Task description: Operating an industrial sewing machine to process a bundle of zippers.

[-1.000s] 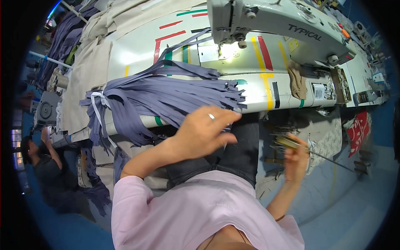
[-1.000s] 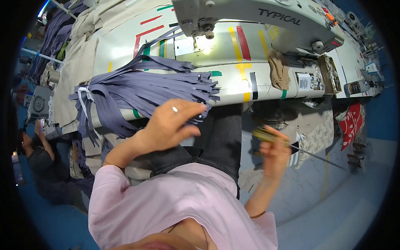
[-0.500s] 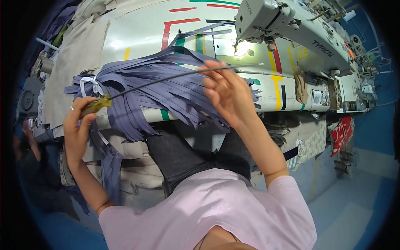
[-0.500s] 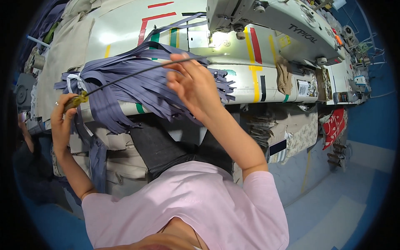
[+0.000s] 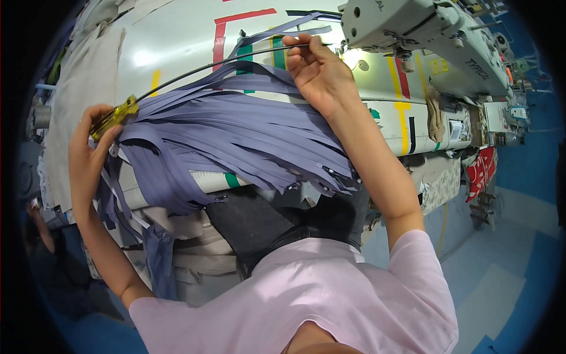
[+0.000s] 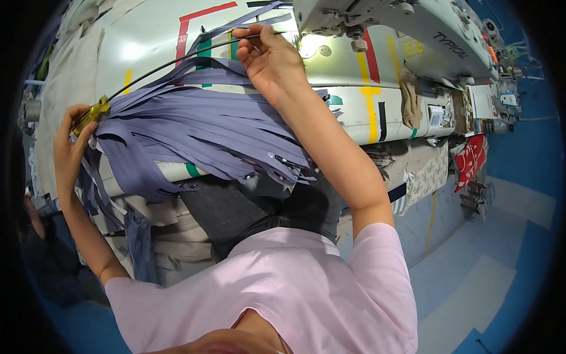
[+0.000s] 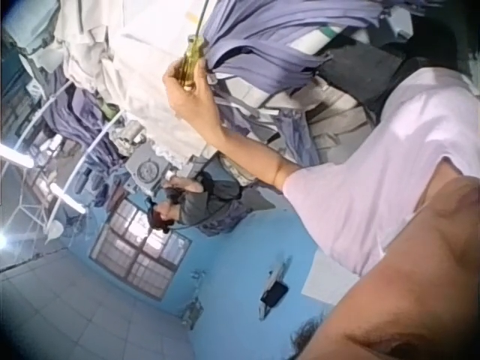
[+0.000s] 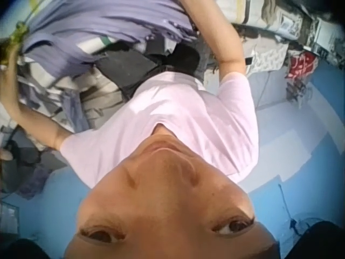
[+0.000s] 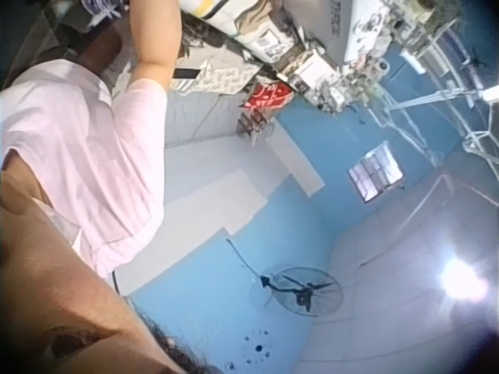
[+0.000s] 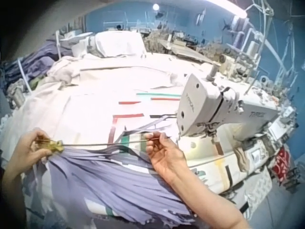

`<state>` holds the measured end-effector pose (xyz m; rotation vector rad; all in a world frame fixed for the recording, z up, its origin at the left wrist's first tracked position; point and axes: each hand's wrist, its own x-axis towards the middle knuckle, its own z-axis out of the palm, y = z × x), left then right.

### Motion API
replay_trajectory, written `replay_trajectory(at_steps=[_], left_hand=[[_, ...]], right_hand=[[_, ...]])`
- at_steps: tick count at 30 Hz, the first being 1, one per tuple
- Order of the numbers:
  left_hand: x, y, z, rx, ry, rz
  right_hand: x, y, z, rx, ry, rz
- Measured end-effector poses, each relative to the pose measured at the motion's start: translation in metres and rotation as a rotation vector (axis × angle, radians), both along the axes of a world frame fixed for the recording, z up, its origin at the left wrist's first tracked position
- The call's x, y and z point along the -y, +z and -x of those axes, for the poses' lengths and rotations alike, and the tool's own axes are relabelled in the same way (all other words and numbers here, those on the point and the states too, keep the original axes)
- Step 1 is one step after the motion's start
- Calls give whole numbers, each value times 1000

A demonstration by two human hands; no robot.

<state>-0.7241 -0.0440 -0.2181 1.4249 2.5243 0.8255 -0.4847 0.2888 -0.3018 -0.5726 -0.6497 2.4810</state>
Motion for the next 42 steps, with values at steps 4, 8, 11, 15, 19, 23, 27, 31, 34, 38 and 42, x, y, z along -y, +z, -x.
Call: replay_trajectory(at_steps=[4, 8, 11, 15, 19, 23, 27, 31, 34, 38, 42], left_hand=[[-24, -20, 11, 4, -10, -99], [-39, -12, 12, -14, -128, -75], [-41, -22, 16, 14, -118, -84], [-43, -29, 15, 25, -135, -153], [-43, -33, 18, -2, -132, -133], [-49, -35, 19, -27, -165, -164], [-54, -34, 25, 4, -124, -122], [-66, -35, 44, -186, -216, -114], [-77, -38, 55, -280, -218, -151], [-76, -41, 62, -249, -252, -90], [-63, -57, 78, 443, -122, -3]], right_hand=[[-10, -4, -1, -44, -38, -27], [-13, -8, -3, -75, -15, -45], [-15, -10, -4, -111, -19, -28], [-10, -6, -4, -133, -52, -17], [-10, -4, -4, -150, -65, -35], [-10, -4, -4, -111, -102, -37], [-12, -5, -4, -111, -105, -28], [-9, -2, -1, -91, -131, -18], [-10, 0, -1, -114, -124, 13], [-10, 0, -2, -107, -122, 27], [-11, -3, -4, -100, -119, -9]])
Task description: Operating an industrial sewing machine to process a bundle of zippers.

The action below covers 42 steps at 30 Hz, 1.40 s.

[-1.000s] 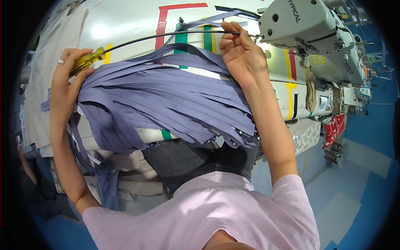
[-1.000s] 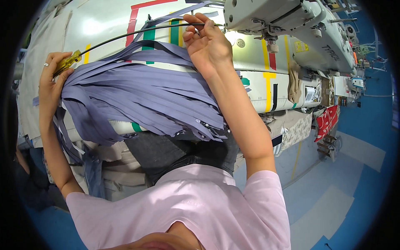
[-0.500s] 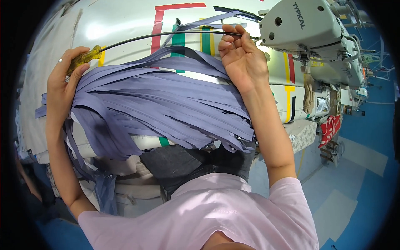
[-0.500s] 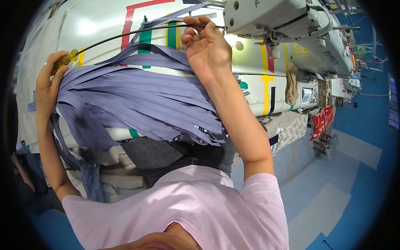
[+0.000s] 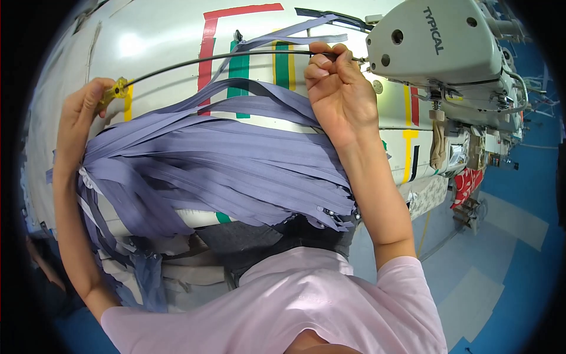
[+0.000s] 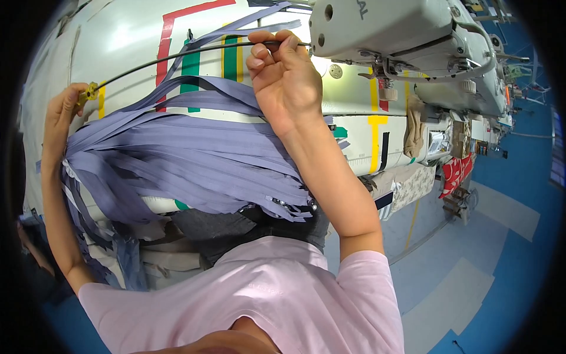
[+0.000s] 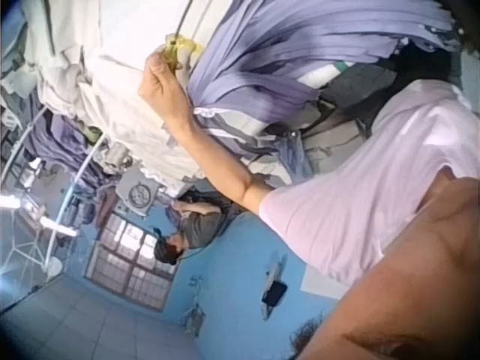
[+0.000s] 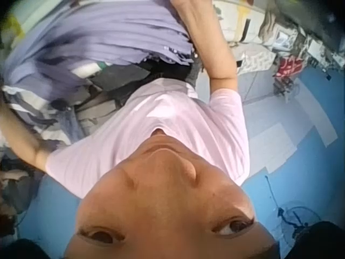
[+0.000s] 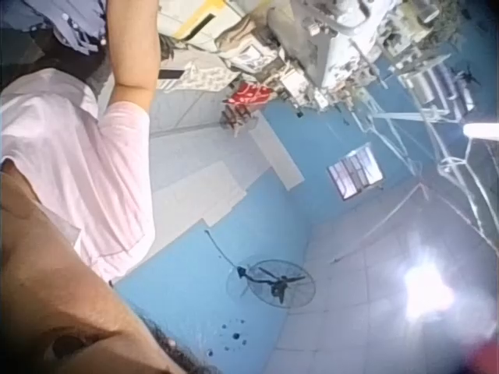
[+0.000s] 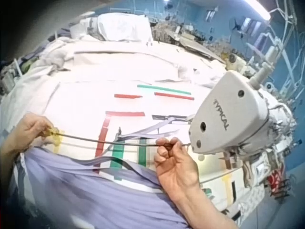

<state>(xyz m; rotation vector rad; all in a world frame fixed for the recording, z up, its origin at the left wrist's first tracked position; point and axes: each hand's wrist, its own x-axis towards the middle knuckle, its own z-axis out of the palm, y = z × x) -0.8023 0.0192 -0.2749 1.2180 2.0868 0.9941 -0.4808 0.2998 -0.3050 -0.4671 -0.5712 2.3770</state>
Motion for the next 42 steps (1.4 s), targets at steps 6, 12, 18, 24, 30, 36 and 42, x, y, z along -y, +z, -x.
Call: replay_trajectory(at_steps=[6, 12, 18, 24, 30, 36, 42], left_hand=[[-15, 62, 0, 1, -187, 206], [-18, 72, -59, -845, -194, -124], [-14, 66, -74, -607, -143, 43], [-4, 36, -61, -448, -10, 131], [-89, 49, -125, -867, -176, -129], [-221, 5, -218, -745, -362, -384], [-230, -26, -183, -1054, -230, -207]], right_hand=[[-2, -3, 3, 37, -8, -45], [0, 2, 3, 61, -46, -13], [-1, 12, -4, 113, 25, -3], [35, 53, -66, 463, 331, -564], [49, 43, -156, 707, 103, -972], [51, 48, -215, 847, -265, -1126], [53, 27, -259, 812, -423, -1217]])
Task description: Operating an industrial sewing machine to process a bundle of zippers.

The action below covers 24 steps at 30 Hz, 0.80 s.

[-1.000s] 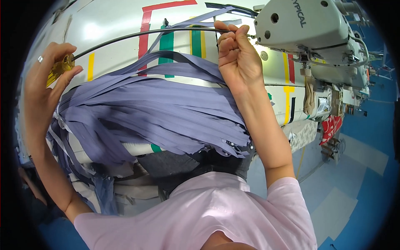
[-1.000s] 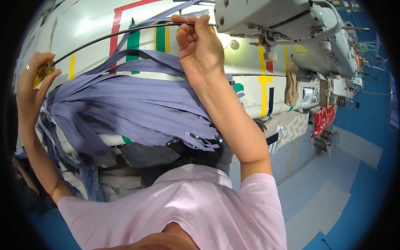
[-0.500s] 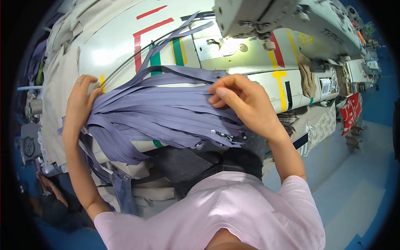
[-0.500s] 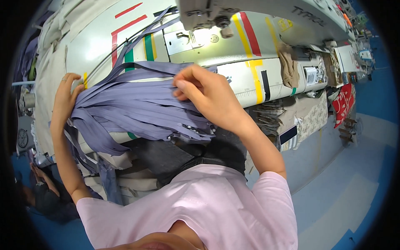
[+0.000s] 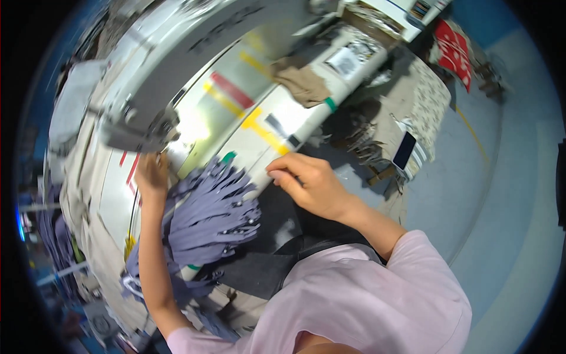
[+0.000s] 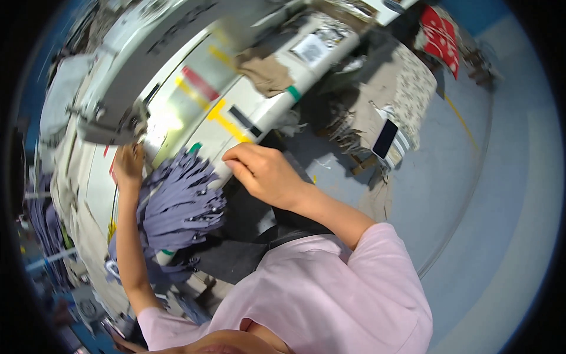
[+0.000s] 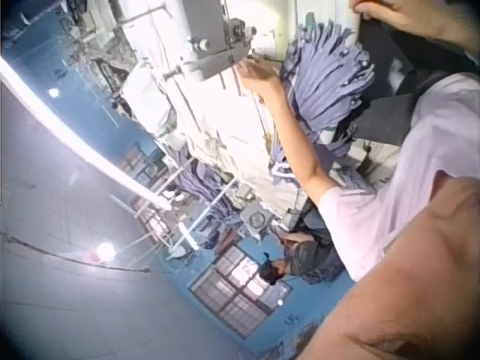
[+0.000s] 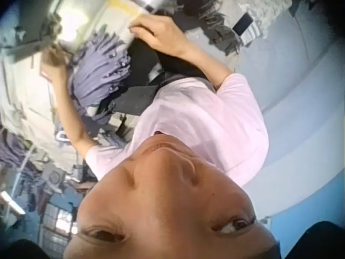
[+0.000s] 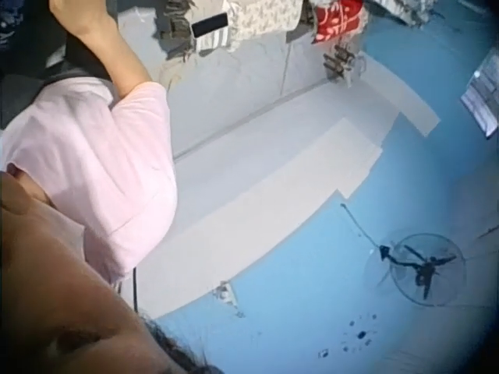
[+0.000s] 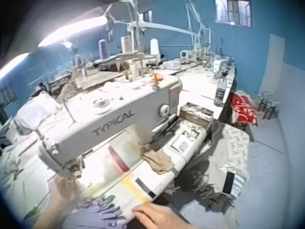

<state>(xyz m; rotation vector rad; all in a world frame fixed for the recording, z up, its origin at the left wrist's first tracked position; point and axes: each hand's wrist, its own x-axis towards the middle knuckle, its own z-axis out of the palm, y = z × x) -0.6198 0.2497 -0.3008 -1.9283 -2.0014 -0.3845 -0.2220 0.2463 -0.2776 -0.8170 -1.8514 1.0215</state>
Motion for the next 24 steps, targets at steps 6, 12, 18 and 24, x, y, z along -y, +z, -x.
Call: replay_trajectory(at_steps=[6, 12, 18, 24], left_hand=[[51, 65, -54, -189, 406, 55], [50, 83, -249, 556, -297, 184], [1, 60, -310, 871, -454, 293], [1, 48, -299, 519, -434, 338]], right_hand=[[-2, -17, -30, -64, -90, 154], [-1, -7, -29, -515, 346, 799], [-44, -19, -93, -528, -48, 710], [-191, -37, -175, 247, -683, -326]])
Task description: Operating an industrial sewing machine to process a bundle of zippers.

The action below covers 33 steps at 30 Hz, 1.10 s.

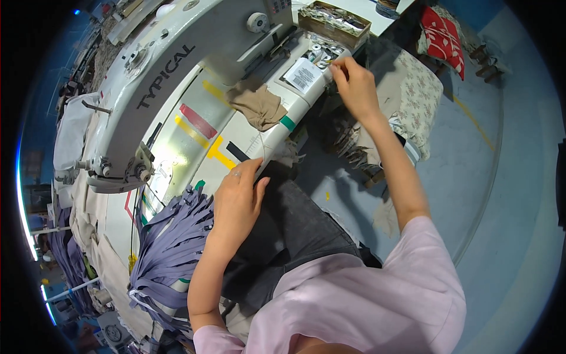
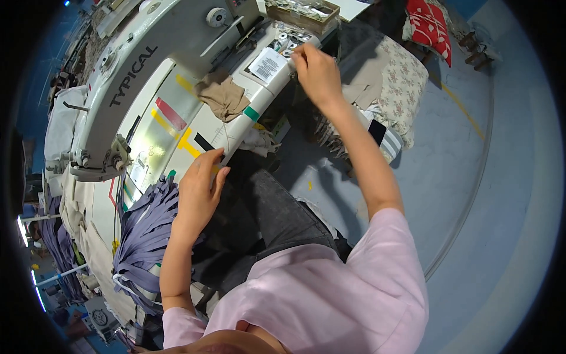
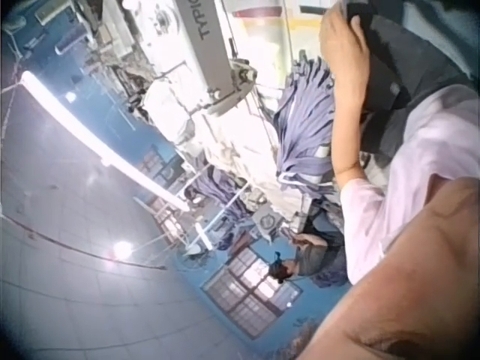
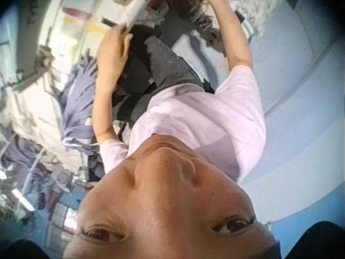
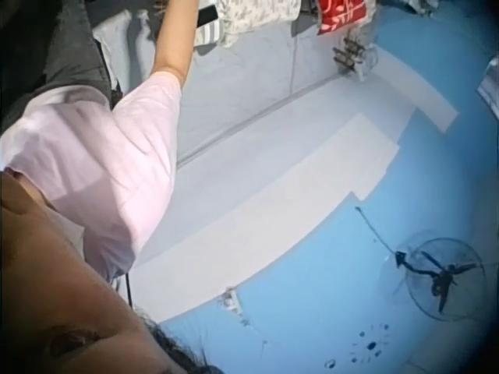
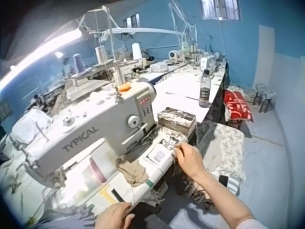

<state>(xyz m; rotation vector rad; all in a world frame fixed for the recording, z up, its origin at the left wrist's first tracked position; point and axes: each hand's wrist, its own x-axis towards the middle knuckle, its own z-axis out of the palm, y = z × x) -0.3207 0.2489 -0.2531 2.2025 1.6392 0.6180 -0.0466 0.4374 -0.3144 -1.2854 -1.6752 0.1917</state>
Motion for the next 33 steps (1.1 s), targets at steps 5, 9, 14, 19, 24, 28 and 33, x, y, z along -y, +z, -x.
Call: replay_trajectory(at_steps=[5, 9, 14, 19, 24, 28, 33], left_hand=[[14, -8, 18, -74, 14, -87], [15, -8, 25, -122, 28, -146], [14, -8, 28, -153, 7, -193], [18, -13, 24, -191, 2, -231], [27, -13, 28, -188, 28, -240], [33, -1, 30, -118, 55, -266], [47, 48, 19, 200, -109, -292]], right_hand=[[-66, 7, 5, 272, 65, -164], [-72, 7, -9, 318, 69, -160], [-72, 12, -24, 384, 22, 143], [-75, 16, -9, 516, -52, 195], [-79, 20, -3, 493, -65, 194], [-86, 16, -18, 213, 61, 172], [-86, 7, -26, 327, 65, 169]])
